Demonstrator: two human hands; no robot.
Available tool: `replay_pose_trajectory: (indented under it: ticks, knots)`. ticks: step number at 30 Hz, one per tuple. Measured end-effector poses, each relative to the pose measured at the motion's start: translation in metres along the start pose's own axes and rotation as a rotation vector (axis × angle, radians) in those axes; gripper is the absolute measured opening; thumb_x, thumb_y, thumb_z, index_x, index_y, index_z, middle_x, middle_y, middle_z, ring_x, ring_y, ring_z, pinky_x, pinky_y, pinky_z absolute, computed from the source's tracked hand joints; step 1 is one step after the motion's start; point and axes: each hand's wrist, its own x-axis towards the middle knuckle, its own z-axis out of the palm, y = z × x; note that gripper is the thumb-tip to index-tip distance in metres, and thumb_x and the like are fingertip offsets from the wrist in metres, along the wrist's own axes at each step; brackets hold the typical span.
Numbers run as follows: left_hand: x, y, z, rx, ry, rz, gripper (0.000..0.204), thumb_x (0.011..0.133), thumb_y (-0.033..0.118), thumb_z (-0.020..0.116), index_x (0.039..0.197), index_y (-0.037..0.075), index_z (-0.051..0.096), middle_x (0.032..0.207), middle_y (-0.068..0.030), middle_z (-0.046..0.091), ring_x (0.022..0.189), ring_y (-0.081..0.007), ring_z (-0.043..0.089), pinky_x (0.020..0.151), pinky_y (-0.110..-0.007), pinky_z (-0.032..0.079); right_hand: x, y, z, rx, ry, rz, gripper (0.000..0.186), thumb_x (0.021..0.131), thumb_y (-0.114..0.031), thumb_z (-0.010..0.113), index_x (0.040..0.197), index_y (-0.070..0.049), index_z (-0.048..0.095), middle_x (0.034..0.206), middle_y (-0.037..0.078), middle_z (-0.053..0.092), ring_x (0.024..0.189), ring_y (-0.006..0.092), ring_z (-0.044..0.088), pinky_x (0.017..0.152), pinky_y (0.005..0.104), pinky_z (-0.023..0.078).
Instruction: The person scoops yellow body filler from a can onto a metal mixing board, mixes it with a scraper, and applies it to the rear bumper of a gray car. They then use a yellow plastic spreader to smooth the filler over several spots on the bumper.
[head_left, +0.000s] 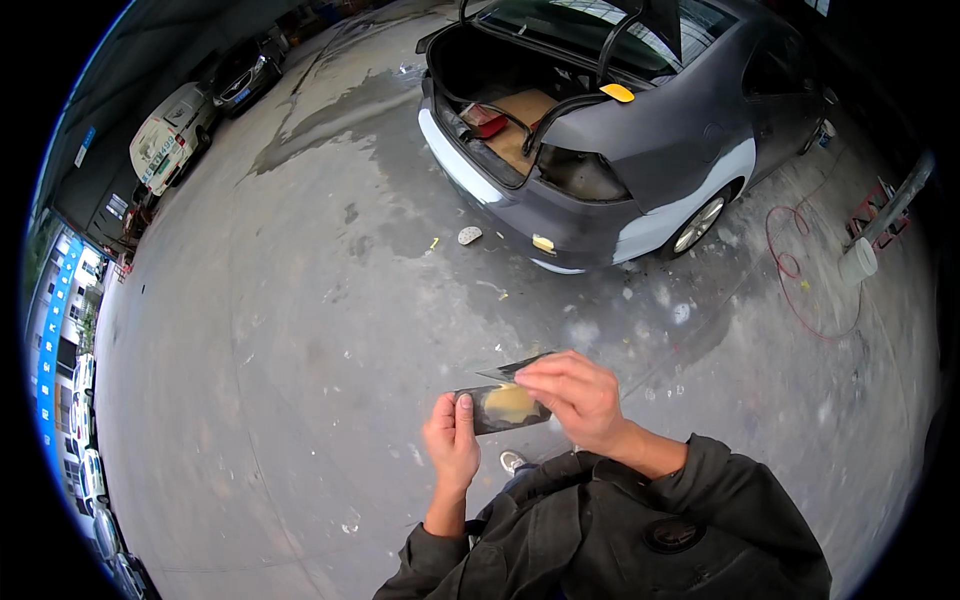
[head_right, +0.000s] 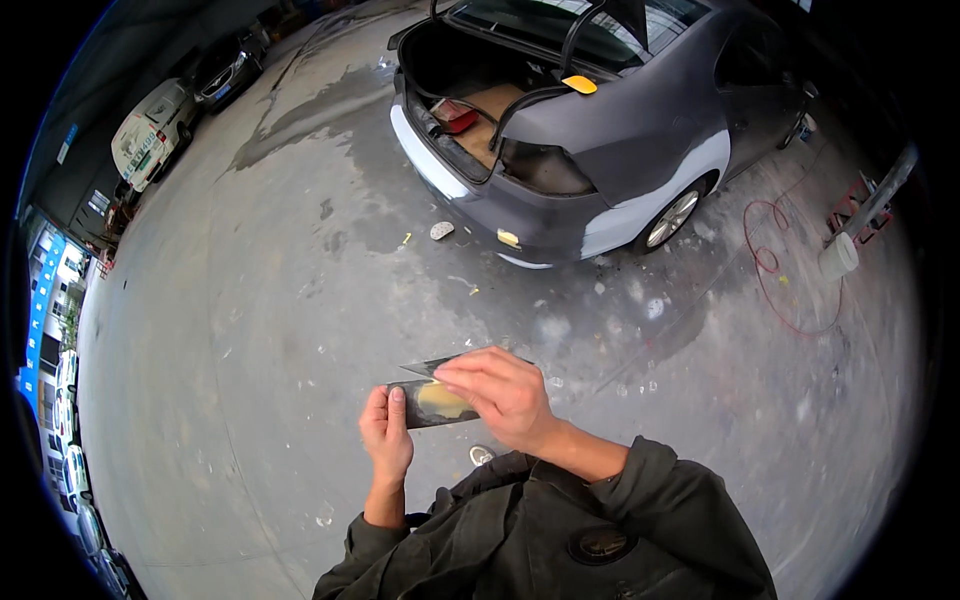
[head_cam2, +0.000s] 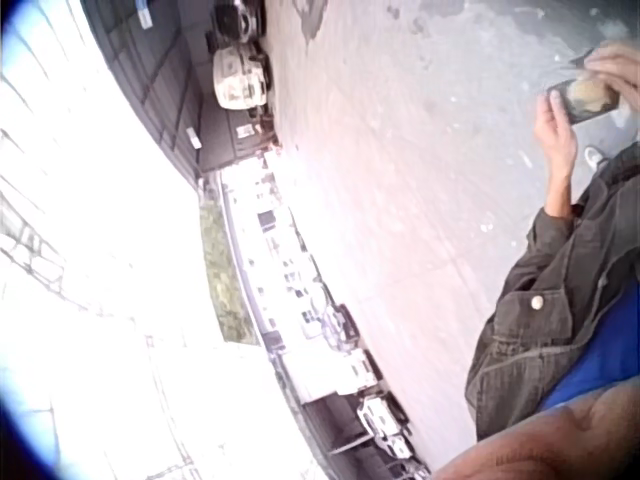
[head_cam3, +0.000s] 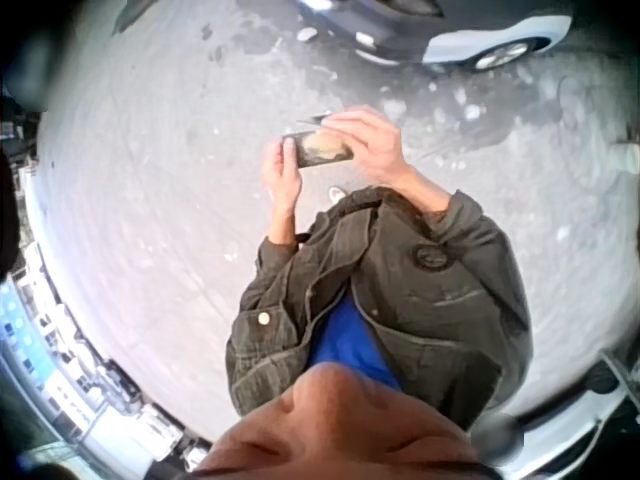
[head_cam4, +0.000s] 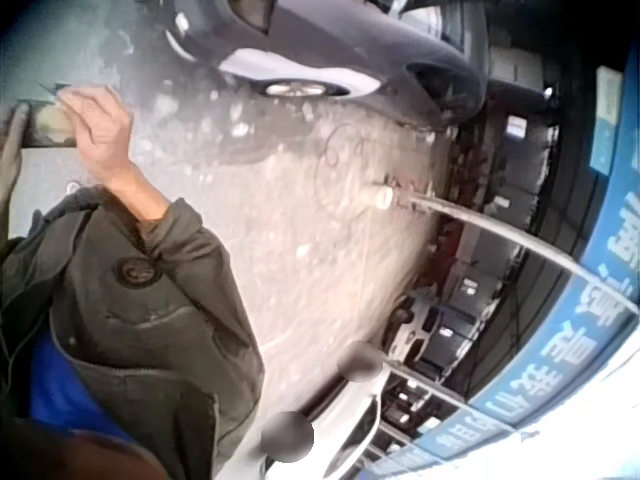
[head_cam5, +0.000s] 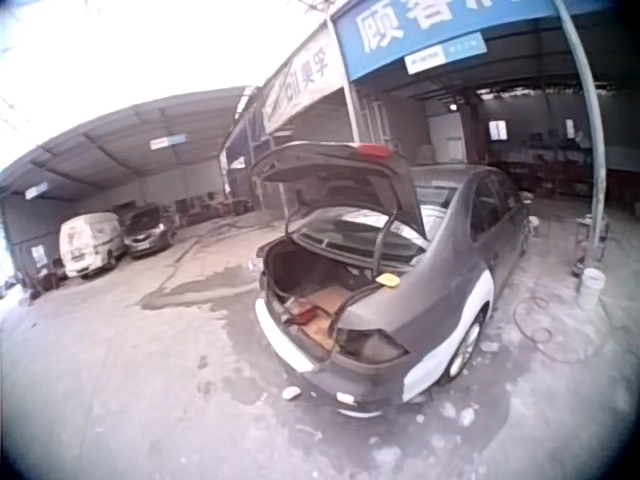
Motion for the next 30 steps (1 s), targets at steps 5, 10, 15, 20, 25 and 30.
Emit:
replay_pose_trajectory:
  ticks: [5, 10, 15, 20, 25, 30]
  knots:
    - [0.002, 0.0, 0.005, -0.226, 0.019, -0.049, 0.023, 0.099, 0.017, 0.05, 0.088, -0.003, 0.056, 0.073, 0.0027, 0.056, 0.068, -0.003, 0.044, 0.059, -0.019, 0.038, 0.002, 0.019, -0.016, 0.424, -0.235, 0.447, 0.015, 0.086, -0.006, 0.062, 0.1, -0.001, 0.069, 0.089, 0.007, 0.067, 0.08, 0.0155, 0.062, 0.07, 0.0255, 0.048]
    - [0.008, -0.004, -0.009, -0.173, 0.119, -0.065, 0.023, 0.099, 0.017, 0.05, 0.089, -0.002, 0.057, 0.074, 0.0027, 0.055, 0.068, -0.0028, 0.044, 0.059, -0.019, 0.038, -0.009, 0.043, -0.021, -0.296, -0.167, 0.096, 0.013, 0.087, -0.009, 0.062, 0.097, -0.004, 0.07, 0.084, 0.005, 0.065, 0.072, 0.0099, 0.058, 0.064, 0.0233, 0.045]
    - [0.011, -0.005, -0.009, -0.097, 0.142, -0.038, 0.024, 0.099, 0.019, 0.05, 0.086, -0.001, 0.055, 0.071, 0.0047, 0.05, 0.065, -0.002, 0.039, 0.056, -0.018, 0.033, -0.024, 0.059, 0.008, 0.211, 0.159, 0.721, 0.015, 0.089, -0.012, 0.063, 0.095, 0.0, 0.069, 0.075, -0.001, 0.063, 0.064, 0.0056, 0.052, 0.057, 0.0227, 0.042]
    - [0.01, -0.002, 0.003, -0.182, 0.159, -0.052, 0.026, 0.099, 0.019, 0.049, 0.081, 0.0, 0.051, 0.067, 0.0065, 0.045, 0.061, -0.0023, 0.035, 0.052, -0.019, 0.031, -0.036, 0.052, 0.046, 0.495, 0.25, 0.916, 0.018, 0.09, -0.014, 0.062, 0.094, 0.003, 0.068, 0.074, -0.003, 0.062, 0.065, 0.0029, 0.05, 0.057, 0.0215, 0.041]
    - [0.0, 0.001, 0.007, -0.017, 0.039, -0.117, 0.025, 0.098, 0.019, 0.051, 0.082, 0.0, 0.051, 0.06, -0.0006, 0.053, 0.055, -0.0047, 0.043, 0.048, -0.023, 0.037, -0.029, 0.049, 0.061, 0.589, 0.26, 0.995, 0.019, 0.091, -0.016, 0.062, 0.092, 0.002, 0.068, 0.074, -0.002, 0.063, 0.065, 0.0039, 0.052, 0.057, 0.0223, 0.042]
    - [0.003, 0.001, -0.001, 0.163, -0.082, 0.014, 0.022, 0.094, 0.02, 0.056, 0.082, 0.001, 0.054, 0.054, -0.0088, 0.051, 0.047, -0.011, 0.045, 0.045, -0.028, 0.038, -0.005, 0.046, 0.057, 0.727, 0.394, 0.972, 0.022, 0.093, -0.02, 0.062, 0.094, 0.001, 0.067, 0.081, -0.001, 0.064, 0.07, 0.0045, 0.054, 0.063, 0.0215, 0.043]
